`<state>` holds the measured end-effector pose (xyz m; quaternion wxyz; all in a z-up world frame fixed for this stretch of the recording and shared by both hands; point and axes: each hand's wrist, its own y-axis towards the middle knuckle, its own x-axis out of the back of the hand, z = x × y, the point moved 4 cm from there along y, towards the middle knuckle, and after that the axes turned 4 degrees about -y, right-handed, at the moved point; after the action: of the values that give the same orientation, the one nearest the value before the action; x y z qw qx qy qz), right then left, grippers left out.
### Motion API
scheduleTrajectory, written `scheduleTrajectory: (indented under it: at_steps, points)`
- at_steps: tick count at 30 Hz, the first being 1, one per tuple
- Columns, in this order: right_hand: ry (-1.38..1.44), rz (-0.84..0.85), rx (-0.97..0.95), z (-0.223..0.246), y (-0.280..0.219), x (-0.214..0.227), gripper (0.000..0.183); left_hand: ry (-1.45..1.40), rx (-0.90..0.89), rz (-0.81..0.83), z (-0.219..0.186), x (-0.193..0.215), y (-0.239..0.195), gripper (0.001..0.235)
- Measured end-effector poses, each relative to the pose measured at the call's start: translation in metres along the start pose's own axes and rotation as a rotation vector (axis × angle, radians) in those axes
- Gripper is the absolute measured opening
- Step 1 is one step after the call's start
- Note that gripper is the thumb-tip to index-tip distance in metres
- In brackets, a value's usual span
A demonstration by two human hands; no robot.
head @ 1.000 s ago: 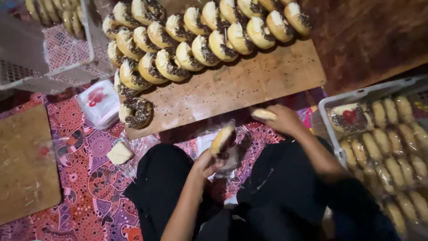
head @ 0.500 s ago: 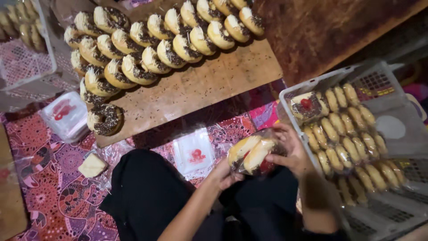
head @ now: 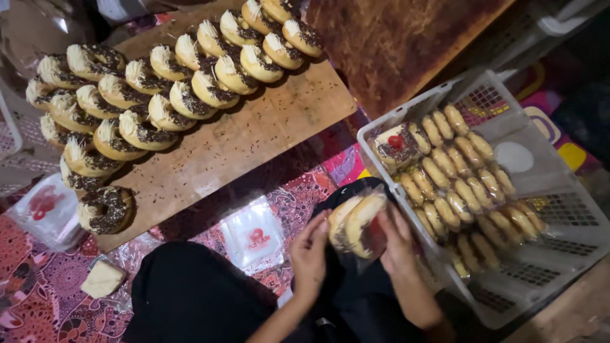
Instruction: The person sits on the floor and repeatedly picks up chocolate-frosted doughnuts from a wooden board, places each into a clear plastic bag, and sets the bagged doughnut into a white crate. The process continues until the board is empty.
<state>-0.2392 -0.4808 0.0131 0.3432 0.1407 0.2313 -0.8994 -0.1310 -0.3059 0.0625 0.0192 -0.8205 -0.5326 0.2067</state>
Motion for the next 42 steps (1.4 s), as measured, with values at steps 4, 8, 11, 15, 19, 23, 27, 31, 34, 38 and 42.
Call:
scheduleTrajectory:
  at_steps: [4, 8, 11, 15, 19, 23, 27, 31, 34, 38, 42]
  points:
    - [-0.117, -0.154, 0.004, 0.047, 0.032, 0.051, 0.043, 0.179, -0.229, 0.321, 0.013, -0.023, -0.029, 0.028]
    - [-0.397, -0.124, -0.037, 0.092, 0.1, 0.126, 0.039, 0.061, 0.343, 0.635, 0.052, 0.0, -0.039, 0.038]
    - [-0.682, -0.053, -0.11, 0.093, 0.134, 0.163, 0.036, 0.198, 0.213, 0.506, 0.053, 0.059, -0.002, 0.04]
    - [-0.865, -0.175, -0.028, 0.073, 0.137, 0.11, 0.034, 0.833, 0.436, 0.213, 0.056, 0.196, 0.036, 0.056]
    - [-1.148, 0.049, 0.628, 0.038, 0.091, -0.053, 0.02, 1.359, 0.144, 0.02, 0.056, 0.272, 0.07, 0.063]
    - [-1.213, 0.762, 0.641, -0.136, 0.065, -0.209, 0.031, 1.822, 0.306, 0.166, 0.107, 0.286, 0.109, 0.088]
    - [-1.759, 0.972, 0.715, -0.284, 0.073, -0.244, 0.051, 1.843, 0.482, 0.281, 0.155, 0.298, 0.114, 0.1]
    - [-2.01, 1.139, 0.365, -0.315, 0.106, -0.254, 0.041, 1.86, 0.322, 0.125, 0.148, 0.296, 0.126, 0.083]
    - [-2.181, 1.199, 0.255, -0.29, 0.12, -0.268, 0.044, 1.686, 0.417, 0.143, 0.126, 0.286, 0.122, 0.09]
    - [-1.625, 1.101, -0.17, -0.237, 0.077, -0.273, 0.034, 1.002, -0.113, -0.292, 0.069, 0.282, 0.089, 0.104]
    - [-1.408, 1.158, 0.041, -0.187, -0.029, -0.285, 0.092, -0.273, 0.094, -0.319, 0.069, 0.312, 0.031, 0.108]
